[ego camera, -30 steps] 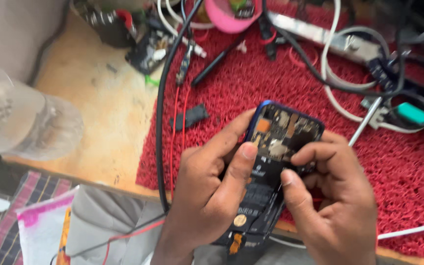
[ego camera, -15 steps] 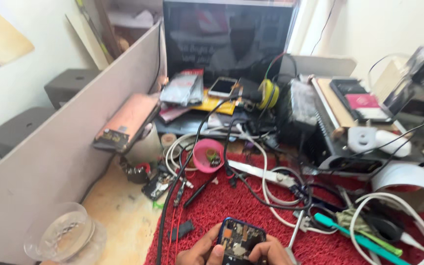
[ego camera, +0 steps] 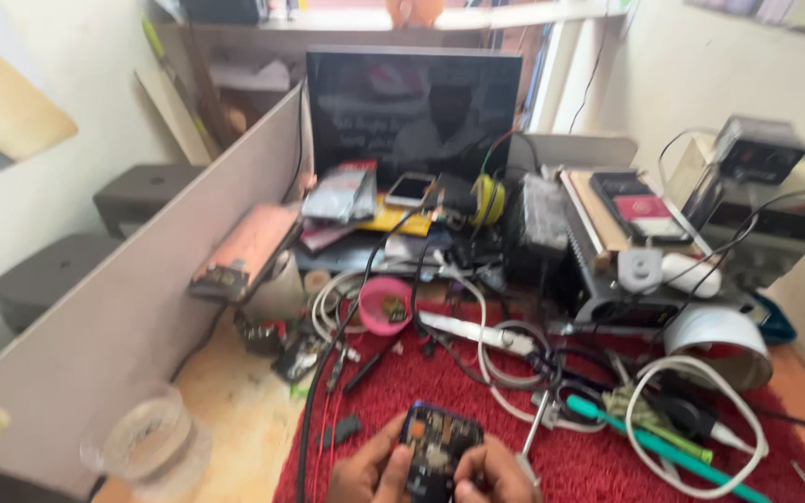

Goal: The person holds a disassembled smartphone and repeatedly presses and adjusts internal components, including the battery and ribbon cables, while the camera shakes frequently. The person manipulates the device with both hands, focusing on the internal circuitry and connectors.

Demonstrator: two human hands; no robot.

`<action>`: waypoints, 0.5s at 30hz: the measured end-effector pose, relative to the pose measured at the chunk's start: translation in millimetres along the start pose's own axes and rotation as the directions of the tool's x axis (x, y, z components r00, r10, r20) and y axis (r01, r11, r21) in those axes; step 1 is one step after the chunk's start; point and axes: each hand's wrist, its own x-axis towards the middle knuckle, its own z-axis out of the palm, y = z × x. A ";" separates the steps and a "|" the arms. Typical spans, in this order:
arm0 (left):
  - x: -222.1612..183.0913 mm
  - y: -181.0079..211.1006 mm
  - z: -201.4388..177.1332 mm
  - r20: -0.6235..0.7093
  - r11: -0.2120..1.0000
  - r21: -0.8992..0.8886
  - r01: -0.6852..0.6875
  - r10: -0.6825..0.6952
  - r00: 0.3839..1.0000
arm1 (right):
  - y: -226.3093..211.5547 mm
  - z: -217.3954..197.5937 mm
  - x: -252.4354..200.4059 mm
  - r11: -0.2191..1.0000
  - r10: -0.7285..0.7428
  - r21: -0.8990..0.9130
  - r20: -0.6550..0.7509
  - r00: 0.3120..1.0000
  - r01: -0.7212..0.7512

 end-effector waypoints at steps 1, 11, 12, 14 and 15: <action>-16.0 11.5 0.2 -0.003 0.996 -0.082 0.022 -0.023 1.000 | -11.8 1.9 -14.9 0.990 0.090 0.107 -0.029 0.995 -0.086; -39.2 70.3 -3.5 0.008 0.979 -0.184 -0.093 0.096 0.995 | -98.9 6.5 -41.4 0.989 0.062 0.145 -0.146 0.987 -0.041; -40.0 70.8 -3.7 0.007 0.982 -0.177 -0.070 0.072 0.997 | -102.1 6.9 -41.7 0.993 0.045 0.114 -0.145 0.988 -0.029; -39.3 69.3 -4.4 0.006 0.985 -0.169 -0.042 0.044 0.999 | -104.3 8.4 -41.1 0.999 -0.002 0.042 -0.160 0.987 0.009; -39.2 67.8 -4.6 0.005 0.985 -0.169 -0.035 0.036 0.999 | -103.9 8.8 -40.9 1.000 -0.025 0.007 -0.166 0.986 0.026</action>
